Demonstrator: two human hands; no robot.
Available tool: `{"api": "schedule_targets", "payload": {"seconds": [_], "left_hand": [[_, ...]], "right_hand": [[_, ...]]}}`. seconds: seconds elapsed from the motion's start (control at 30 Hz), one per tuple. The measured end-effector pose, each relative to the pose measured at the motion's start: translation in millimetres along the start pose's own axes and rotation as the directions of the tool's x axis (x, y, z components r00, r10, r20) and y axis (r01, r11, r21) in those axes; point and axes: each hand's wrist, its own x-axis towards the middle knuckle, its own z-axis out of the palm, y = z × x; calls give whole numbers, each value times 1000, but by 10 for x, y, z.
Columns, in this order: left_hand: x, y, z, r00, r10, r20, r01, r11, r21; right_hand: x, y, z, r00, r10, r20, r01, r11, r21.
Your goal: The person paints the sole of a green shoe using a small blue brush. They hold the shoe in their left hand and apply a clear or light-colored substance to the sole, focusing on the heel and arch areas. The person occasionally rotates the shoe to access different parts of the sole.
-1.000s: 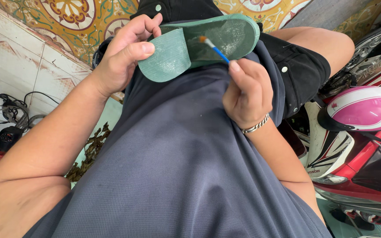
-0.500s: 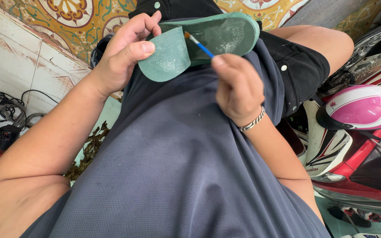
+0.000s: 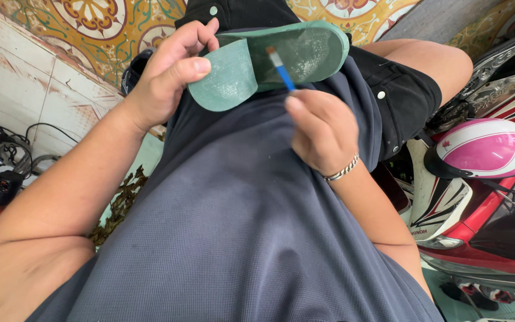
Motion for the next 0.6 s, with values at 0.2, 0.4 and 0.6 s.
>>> {"api": "schedule_targets", "payload": {"seconds": [0.2, 0.4, 0.6], "left_hand": [[18, -14, -22, 1000, 12, 2, -12, 999, 50], [14, 7, -15, 1000, 17, 9, -17, 998, 59], [-8, -44, -29, 1000, 19, 8, -20, 999, 39]], "right_hand": [[6, -28, 76, 961, 81, -264, -128, 978, -165], [46, -34, 159, 955, 228, -190, -247, 966, -82], [36, 12, 112, 980, 188, -65, -184, 980, 73]]}}
